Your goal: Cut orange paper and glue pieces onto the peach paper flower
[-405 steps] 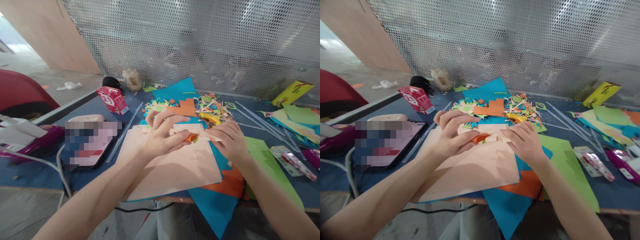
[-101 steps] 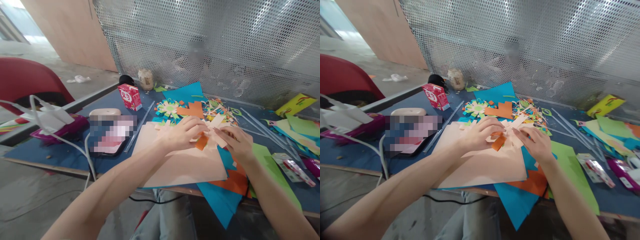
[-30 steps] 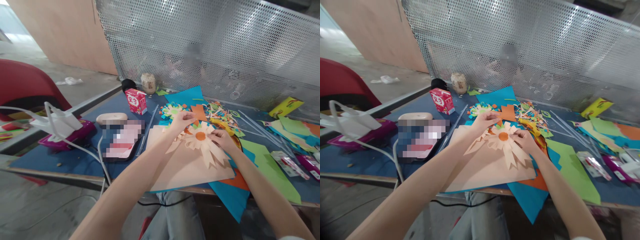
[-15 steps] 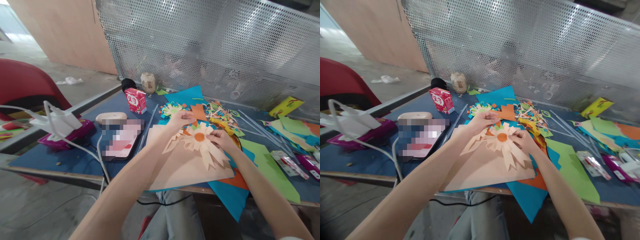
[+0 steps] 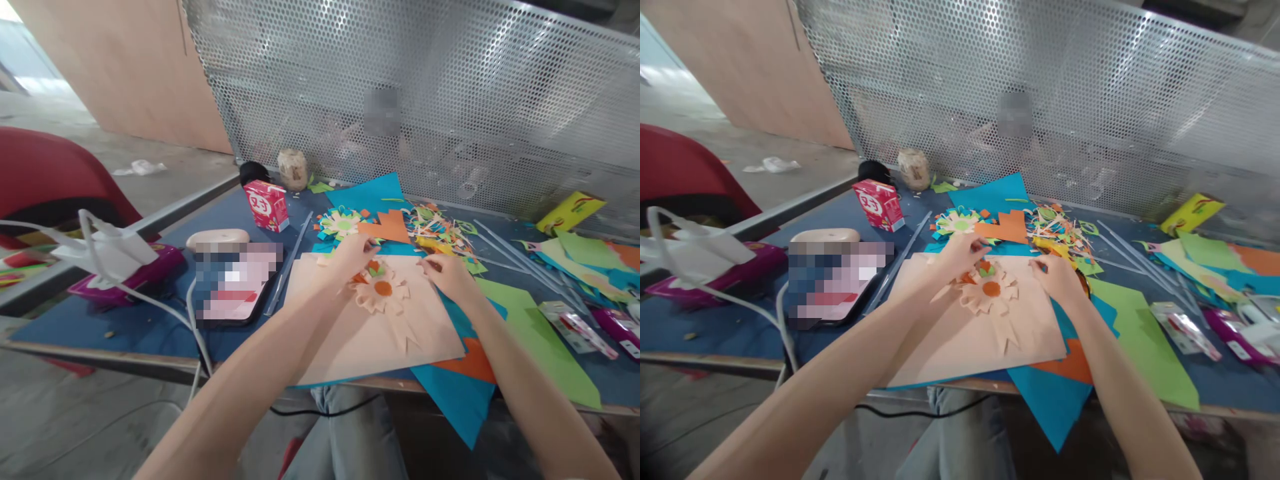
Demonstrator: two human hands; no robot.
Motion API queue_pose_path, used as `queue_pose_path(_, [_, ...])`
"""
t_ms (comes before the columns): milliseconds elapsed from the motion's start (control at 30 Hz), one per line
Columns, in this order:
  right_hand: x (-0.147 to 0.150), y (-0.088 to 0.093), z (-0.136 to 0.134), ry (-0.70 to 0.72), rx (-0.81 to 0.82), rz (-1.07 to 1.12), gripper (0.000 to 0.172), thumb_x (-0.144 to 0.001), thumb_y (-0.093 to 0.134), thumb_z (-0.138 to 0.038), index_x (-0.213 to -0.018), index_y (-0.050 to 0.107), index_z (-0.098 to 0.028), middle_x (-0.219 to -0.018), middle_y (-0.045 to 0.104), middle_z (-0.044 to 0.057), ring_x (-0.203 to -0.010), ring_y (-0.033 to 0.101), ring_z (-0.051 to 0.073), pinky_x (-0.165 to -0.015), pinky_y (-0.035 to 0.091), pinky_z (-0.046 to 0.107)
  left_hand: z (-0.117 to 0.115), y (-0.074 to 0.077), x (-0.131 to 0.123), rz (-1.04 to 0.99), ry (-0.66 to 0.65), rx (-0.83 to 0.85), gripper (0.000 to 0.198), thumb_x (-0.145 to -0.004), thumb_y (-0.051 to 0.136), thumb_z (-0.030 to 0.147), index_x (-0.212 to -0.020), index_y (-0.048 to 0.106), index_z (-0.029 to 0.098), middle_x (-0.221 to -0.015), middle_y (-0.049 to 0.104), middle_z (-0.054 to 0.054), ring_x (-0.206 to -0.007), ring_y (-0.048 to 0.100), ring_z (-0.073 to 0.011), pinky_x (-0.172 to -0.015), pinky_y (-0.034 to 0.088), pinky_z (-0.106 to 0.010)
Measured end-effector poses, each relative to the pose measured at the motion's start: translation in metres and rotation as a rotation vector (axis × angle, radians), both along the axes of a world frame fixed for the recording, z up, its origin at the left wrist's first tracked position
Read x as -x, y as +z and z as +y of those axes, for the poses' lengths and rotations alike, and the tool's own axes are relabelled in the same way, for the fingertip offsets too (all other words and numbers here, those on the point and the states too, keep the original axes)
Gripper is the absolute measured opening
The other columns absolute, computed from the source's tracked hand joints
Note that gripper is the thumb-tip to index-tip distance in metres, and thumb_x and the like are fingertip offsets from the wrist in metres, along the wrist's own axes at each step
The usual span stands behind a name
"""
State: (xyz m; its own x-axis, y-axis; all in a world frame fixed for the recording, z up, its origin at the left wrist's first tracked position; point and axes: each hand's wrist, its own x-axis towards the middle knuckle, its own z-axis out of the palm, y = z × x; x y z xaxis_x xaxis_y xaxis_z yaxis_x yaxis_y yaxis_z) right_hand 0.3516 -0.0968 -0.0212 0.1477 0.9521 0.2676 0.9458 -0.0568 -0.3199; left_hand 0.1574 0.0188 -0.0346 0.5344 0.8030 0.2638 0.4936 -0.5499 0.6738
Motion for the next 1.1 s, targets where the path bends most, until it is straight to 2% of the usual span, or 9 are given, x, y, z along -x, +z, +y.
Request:
queue_pose_path(100, [-0.005, 0.003, 0.000, -0.101, -0.040, -0.072, 0.027, -0.080, 0.044, -0.031, -0.080, 0.068, -0.018, -0.079, 0.069, 0.008, -0.073, 0.061, 0.021, -0.064, 0.041, 0.028, 0.008, -0.004, 0.004, 0.147, 0.171, -0.204, 0.036, -0.079, 0.051, 0.023, -0.112, 0.055, 0.013, -0.107, 0.062, -0.013, -0.104, 0.052, -0.0290, -0.087, 0.040, -0.043])
queue_pose_path(167, [-0.008, 0.010, -0.003, -0.212, -0.063, -0.104, 0.027, -0.080, 0.044, -0.031, -0.082, 0.068, -0.019, -0.086, 0.070, 0.008, -0.078, 0.062, 0.022, -0.065, 0.041, 0.029, 0.014, -0.009, 0.008, 0.246, 0.231, -0.273, 0.045, -0.078, 0.050, 0.021, -0.123, 0.048, 0.017, -0.121, 0.054, -0.013, -0.114, 0.043, -0.0331, -0.090, 0.035, -0.049])
queue_pose_path(267, [-0.018, 0.021, -0.009, -0.418, -0.017, -0.121, 0.027, -0.080, 0.044, -0.032, -0.088, 0.067, -0.020, -0.091, 0.069, 0.008, -0.084, 0.062, 0.024, -0.064, 0.041, 0.029, 0.020, -0.017, 0.009, 0.301, 0.190, -0.320, 0.044, -0.079, 0.044, 0.018, -0.123, 0.048, 0.022, -0.126, 0.051, -0.010, -0.117, 0.040, -0.0320, -0.090, 0.033, -0.049])
queue_pose_path(367, [-0.029, 0.028, -0.012, -0.505, 0.077, -0.130, 0.023, -0.079, 0.046, -0.033, -0.084, 0.065, -0.020, -0.089, 0.069, 0.008, -0.084, 0.062, 0.024, -0.062, 0.041, 0.029, 0.024, -0.023, 0.007, 0.286, 0.132, -0.314, 0.041, -0.082, 0.037, 0.016, -0.119, 0.051, 0.022, -0.121, 0.056, -0.010, -0.117, 0.042, -0.0279, -0.091, 0.031, -0.046])
queue_pose_path(533, [-0.021, 0.022, -0.012, -0.351, 0.298, -0.235, 0.022, -0.077, 0.050, -0.037, -0.084, 0.062, -0.020, -0.090, 0.067, 0.008, -0.083, 0.062, 0.022, -0.063, 0.042, 0.029, 0.030, -0.035, 0.002, 0.276, 0.060, -0.317, 0.040, -0.081, 0.037, 0.015, -0.112, 0.058, 0.027, -0.121, 0.057, -0.005, -0.120, 0.041, -0.0261, -0.096, 0.026, -0.045])
queue_pose_path(633, [-0.011, 0.019, -0.012, -0.364, 0.414, -0.338, 0.023, -0.078, 0.048, -0.032, -0.091, 0.060, -0.018, -0.092, 0.065, 0.012, -0.083, 0.062, 0.024, -0.061, 0.042, 0.030, 0.030, -0.039, 0.001, 0.272, 0.065, -0.346, 0.035, -0.079, 0.039, 0.014, -0.102, 0.063, 0.027, -0.127, 0.052, -0.005, -0.121, 0.041, -0.0265, -0.098, 0.024, -0.047])
queue_pose_path(733, [-0.006, 0.019, -0.014, -0.383, 0.503, -0.371, 0.018, -0.076, 0.050, -0.021, -0.090, 0.059, -0.016, -0.090, 0.064, 0.013, -0.084, 0.062, 0.025, -0.063, 0.042, 0.030, 0.030, -0.039, 0.001, 0.273, 0.077, -0.342, 0.037, -0.079, 0.036, 0.011, -0.106, 0.059, 0.023, -0.120, 0.057, -0.008, -0.117, 0.045, -0.0252, -0.095, 0.026, -0.047])
queue_pose_path(967, [-0.002, 0.021, -0.014, -0.349, 0.519, -0.375, 0.026, -0.071, 0.051, -0.011, -0.095, 0.060, -0.011, -0.095, 0.063, 0.018, -0.093, 0.059, 0.029, -0.067, 0.042, 0.032, 0.029, -0.037, 0.001, 0.284, 0.075, -0.316, 0.032, -0.081, 0.035, 0.013, -0.105, 0.056, 0.020, -0.118, 0.059, -0.006, -0.116, 0.045, -0.0232, -0.096, 0.026, -0.044])
queue_pose_path(1100, [-0.005, 0.023, -0.014, -0.276, 0.521, -0.313, 0.019, -0.070, 0.052, -0.017, -0.085, 0.062, -0.014, -0.088, 0.066, 0.013, -0.086, 0.061, 0.024, -0.062, 0.041, 0.027, 0.027, -0.034, 0.001, 0.306, 0.074, -0.295, 0.032, -0.082, 0.032, 0.013, -0.102, 0.056, 0.020, -0.114, 0.060, -0.007, -0.114, 0.046, -0.0232, -0.095, 0.027, -0.043])
